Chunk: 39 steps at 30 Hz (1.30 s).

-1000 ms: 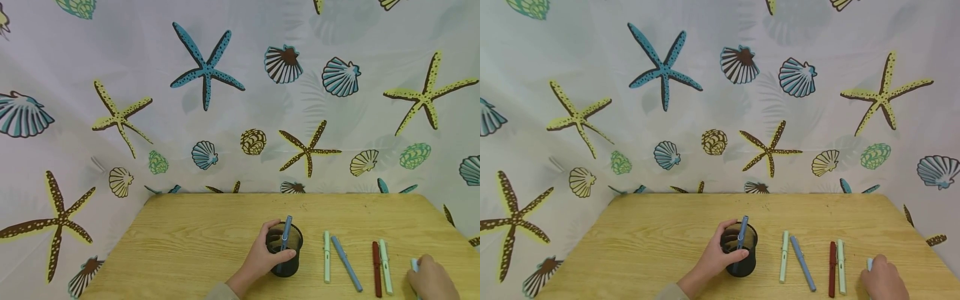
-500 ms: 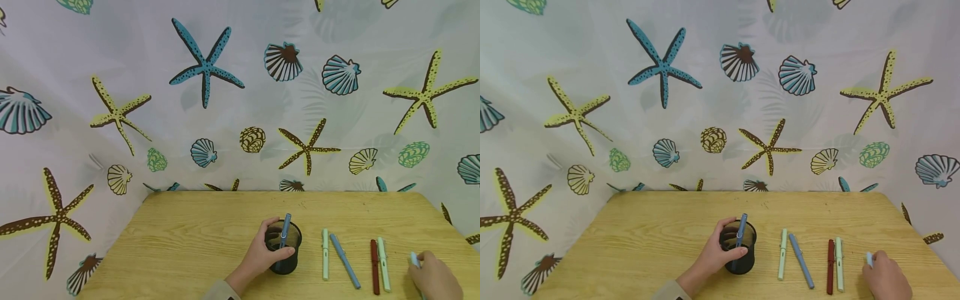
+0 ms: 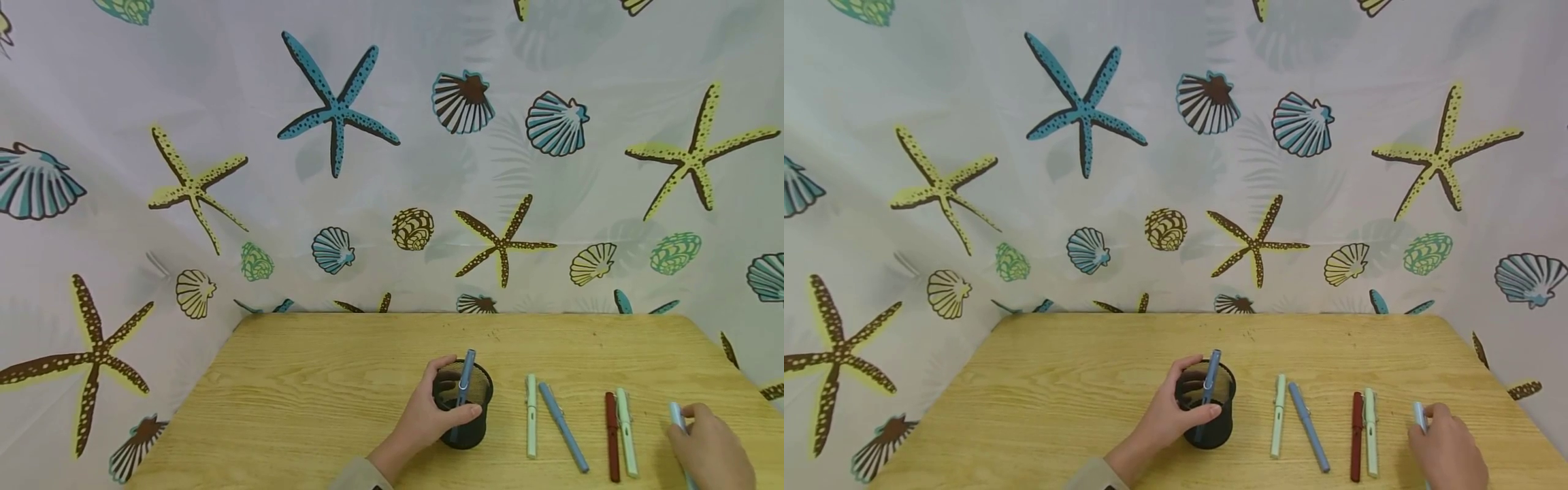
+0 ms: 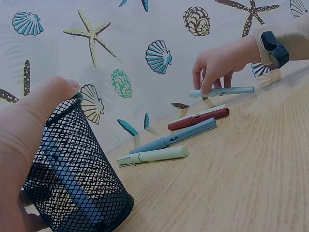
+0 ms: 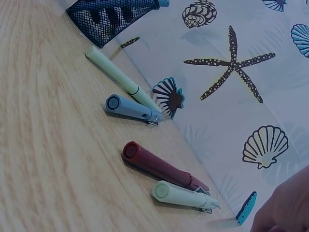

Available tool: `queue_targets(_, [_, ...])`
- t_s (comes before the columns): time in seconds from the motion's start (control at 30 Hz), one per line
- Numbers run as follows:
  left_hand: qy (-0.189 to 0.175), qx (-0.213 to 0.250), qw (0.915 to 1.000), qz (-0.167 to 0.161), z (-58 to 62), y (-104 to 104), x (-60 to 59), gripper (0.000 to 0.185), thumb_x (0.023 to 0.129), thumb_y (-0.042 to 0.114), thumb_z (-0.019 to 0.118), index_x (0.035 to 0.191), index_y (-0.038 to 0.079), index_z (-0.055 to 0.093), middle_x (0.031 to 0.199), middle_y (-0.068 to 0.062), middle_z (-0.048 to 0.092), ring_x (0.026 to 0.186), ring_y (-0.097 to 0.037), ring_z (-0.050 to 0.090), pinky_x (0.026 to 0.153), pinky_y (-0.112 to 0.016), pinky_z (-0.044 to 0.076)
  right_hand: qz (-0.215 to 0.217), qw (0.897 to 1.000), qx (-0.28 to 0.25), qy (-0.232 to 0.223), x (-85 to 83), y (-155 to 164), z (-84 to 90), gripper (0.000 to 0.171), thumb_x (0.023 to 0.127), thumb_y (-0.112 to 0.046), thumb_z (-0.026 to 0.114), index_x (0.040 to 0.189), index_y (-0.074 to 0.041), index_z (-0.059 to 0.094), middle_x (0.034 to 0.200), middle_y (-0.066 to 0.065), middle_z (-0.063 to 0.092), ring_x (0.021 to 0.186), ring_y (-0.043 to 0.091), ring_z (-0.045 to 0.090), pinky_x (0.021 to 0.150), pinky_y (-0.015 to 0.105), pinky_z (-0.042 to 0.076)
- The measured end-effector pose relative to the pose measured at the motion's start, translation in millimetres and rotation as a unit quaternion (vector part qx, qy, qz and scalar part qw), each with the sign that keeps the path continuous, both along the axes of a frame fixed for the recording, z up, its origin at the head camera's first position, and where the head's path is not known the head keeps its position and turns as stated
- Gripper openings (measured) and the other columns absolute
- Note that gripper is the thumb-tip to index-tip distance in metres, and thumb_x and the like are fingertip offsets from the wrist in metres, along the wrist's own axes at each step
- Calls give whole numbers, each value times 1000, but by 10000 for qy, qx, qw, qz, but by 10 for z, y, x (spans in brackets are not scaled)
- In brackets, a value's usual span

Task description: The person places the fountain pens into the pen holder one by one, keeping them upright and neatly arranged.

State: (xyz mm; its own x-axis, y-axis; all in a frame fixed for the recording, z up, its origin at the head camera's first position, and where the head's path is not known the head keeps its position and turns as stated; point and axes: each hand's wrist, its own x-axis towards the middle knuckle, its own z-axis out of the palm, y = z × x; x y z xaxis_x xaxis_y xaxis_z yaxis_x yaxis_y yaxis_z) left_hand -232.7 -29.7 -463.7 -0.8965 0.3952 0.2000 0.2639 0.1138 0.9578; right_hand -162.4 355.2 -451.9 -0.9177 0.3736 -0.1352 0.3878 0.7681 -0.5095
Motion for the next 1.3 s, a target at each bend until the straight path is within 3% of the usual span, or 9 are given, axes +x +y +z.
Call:
queue_targets(0.17, [-61, -17, 10000, -1, 21, -3, 13, 71, 79, 33, 74, 138, 32, 34, 124, -4, 48, 114, -25, 48, 86, -45, 45, -119, 9998, -76, 160, -8, -22, -5, 47, 89, -11, 52, 119, 22, 36, 85, 28, 59, 63, 23, 57, 52, 36, 46])
queue_targets(0.3, [-24, -73, 9999, 70, -70, 2, -37, 71, 79, 36, 74, 136, 38, 34, 123, 0, 48, 114, -22, 48, 86, -44, 45, -185, 9993, -131, 308, -29, -40, -4, 47, 90, -12, 51, 120, 20, 37, 86, 26, 59, 62, 22, 56, 51, 35, 46])
queue_targets(0.63, [-48, -7, 10000, 14, -64, -3, -24, 70, 79, 36, 74, 136, 38, 34, 124, -1, 48, 114, -22, 48, 85, -43, 46, -341, 9977, -146, 571, -26, -184, 92, 45, 89, -14, 55, 121, 14, 40, 97, 30, 56, 70, 27, 56, 53, 36, 45])
queue_targets(1.07, [-16, -113, 9999, 99, -62, 2, -27, 71, 78, 37, 74, 136, 40, 33, 123, -1, 48, 114, -22, 47, 85, -45, 45, 333, 9941, -303, 989, -42, -339, 241, 46, 91, -16, 53, 124, 15, 40, 96, 26, 57, 66, 21, 55, 52, 34, 44])
queue_targets(1.3, [-13, -83, 9999, 82, -65, 8, -35, 73, 78, 35, 75, 137, 38, 33, 124, -1, 48, 115, -23, 47, 84, -45, 46, 379, 9898, -286, 1340, -49, -476, 267, 44, 91, -17, 50, 124, 13, 42, 95, 22, 58, 66, 22, 53, 51, 32, 43])
